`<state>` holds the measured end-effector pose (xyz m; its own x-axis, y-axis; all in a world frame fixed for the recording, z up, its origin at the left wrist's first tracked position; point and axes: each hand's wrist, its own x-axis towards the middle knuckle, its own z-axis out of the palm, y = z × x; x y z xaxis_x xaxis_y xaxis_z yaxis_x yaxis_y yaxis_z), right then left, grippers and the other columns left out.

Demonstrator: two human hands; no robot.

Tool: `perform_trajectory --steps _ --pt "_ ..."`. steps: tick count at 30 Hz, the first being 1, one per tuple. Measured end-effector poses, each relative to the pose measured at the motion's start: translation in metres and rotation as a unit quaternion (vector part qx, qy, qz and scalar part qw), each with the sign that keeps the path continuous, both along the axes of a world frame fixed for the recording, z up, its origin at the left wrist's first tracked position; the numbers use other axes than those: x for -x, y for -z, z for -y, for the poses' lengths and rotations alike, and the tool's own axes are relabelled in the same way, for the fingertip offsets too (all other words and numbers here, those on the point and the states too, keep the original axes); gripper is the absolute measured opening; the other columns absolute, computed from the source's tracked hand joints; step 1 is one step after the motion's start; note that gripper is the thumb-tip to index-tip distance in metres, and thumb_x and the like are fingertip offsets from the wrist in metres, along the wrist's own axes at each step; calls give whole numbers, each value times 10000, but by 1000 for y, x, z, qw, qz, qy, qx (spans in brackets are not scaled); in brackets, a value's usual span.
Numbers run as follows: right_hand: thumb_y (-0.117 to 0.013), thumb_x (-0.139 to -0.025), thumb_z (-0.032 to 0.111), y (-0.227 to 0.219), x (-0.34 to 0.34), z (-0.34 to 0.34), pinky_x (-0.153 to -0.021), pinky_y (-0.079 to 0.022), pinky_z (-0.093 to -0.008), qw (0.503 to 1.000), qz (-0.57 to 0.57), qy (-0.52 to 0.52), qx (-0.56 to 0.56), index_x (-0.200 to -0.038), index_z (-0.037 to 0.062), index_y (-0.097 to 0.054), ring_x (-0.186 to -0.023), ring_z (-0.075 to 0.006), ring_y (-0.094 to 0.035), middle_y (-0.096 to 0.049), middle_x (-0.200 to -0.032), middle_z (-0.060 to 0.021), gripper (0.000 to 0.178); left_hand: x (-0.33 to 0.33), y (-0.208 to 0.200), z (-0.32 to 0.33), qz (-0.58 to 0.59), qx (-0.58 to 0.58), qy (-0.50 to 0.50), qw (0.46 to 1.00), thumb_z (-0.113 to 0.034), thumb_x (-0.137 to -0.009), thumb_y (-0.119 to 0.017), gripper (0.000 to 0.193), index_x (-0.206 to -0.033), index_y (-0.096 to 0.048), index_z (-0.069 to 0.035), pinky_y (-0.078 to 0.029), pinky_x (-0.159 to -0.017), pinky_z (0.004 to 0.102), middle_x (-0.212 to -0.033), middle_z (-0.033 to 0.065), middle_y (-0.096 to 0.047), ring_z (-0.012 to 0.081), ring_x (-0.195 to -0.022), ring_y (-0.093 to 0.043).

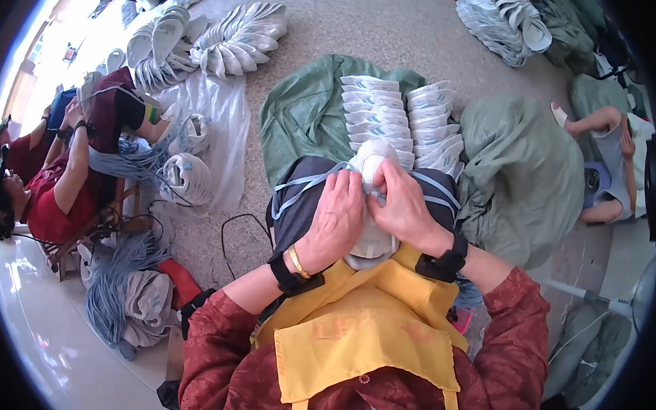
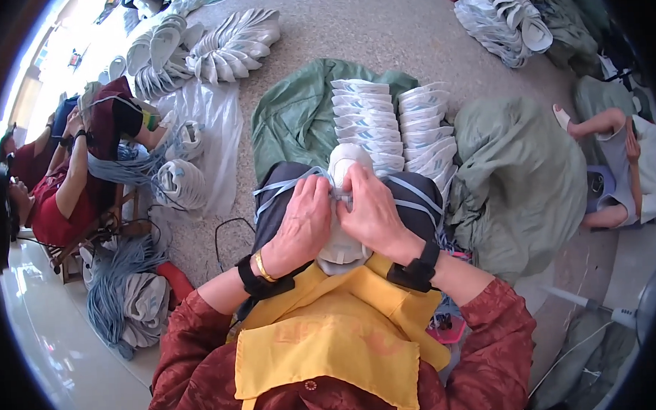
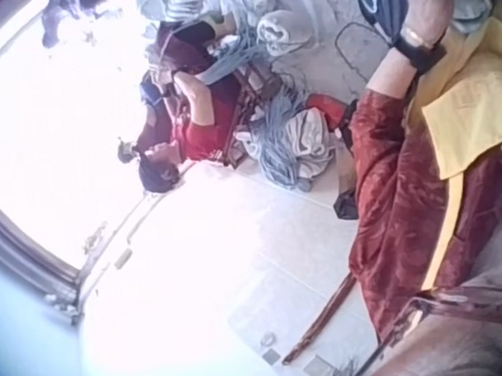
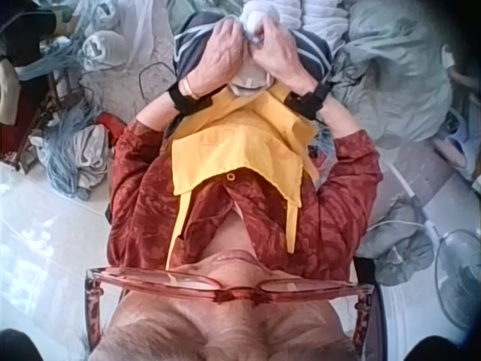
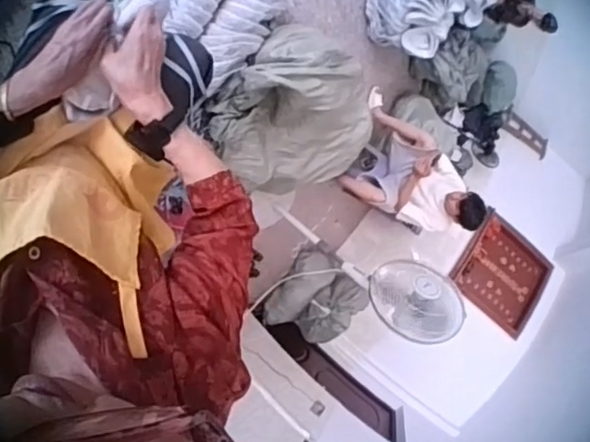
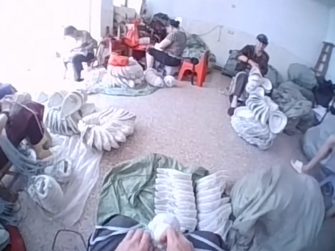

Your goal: Lacing a white sneaker with a long blue shoelace while sitting in a workshop area.

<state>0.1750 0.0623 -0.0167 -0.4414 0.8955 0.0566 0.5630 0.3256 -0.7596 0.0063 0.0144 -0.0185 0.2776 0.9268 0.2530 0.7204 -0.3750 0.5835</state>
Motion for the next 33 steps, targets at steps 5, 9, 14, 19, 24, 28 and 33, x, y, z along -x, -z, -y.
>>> perform_trajectory --steps 5,9,14,19,24,28,33 --pt "-723 -789 15 -8 2 1 -726 -511 -470 1000 -11 8 8 -970 24 -521 -821 -384 -638 -599 -886 -173 271 2 1 1 37 21 -13 999 75 -838 -546 244 -1080 -515 61 -447 -843 516 -1006 251 -522 452 -971 -521" --pt "-720 -789 11 -6 0 0 -718 -513 -462 1000 -13 15 13 -959 25 -529 -801 -376 -638 -600 -875 -168 256 1 -2 1 40 17 -10 999 77 -843 -543 242 -1082 -512 59 -447 -842 514 -1004 251 -521 454 -972 -520" --pt "-707 -800 -4 -4 0 1 -711 -507 -468 1000 -18 7 -9 -985 19 -526 -801 -389 -634 -597 -877 -176 260 2 -3 0 38 9 1 999 77 -834 -534 246 -1077 -507 57 -446 -846 515 -1005 251 -521 453 -974 -520" --pt "-705 -804 -11 -3 1 3 -717 -503 -477 1000 -22 8 -7 -995 16 -519 -817 -400 -633 -599 -897 -186 268 2 -1 0 46 10 1 999 75 -816 -534 258 -1071 -504 58 -445 -850 512 -1004 253 -525 454 -975 -520" --pt "-703 -804 -17 -4 0 3 -725 -502 -483 1000 -18 8 -8 -991 17 -513 -839 -416 -631 -601 -908 -192 269 1 -1 -1 64 27 -2 998 74 -815 -532 261 -1074 -503 53 -445 -848 514 -992 249 -535 456 -979 -524" --pt "-707 -810 -15 -5 -3 4 -732 -503 -486 999 -37 3 6 -1006 21 -525 -848 -419 -631 -602 -909 -188 271 0 -1 -1 83 26 -14 996 91 -817 -523 249 -1059 -497 40 -450 -827 518 -981 246 -546 459 -956 -533" --pt "-721 -816 -15 -11 -4 11 -740 -508 -472 998 -52 20 6 -983 26 -552 -849 -403 -626 -603 -908 -162 241 -2 2 -1 94 19 -29 995 117 -812 -518 243 -1037 -491 28 -453 -804 519 -965 243 -550 456 -934 -542"
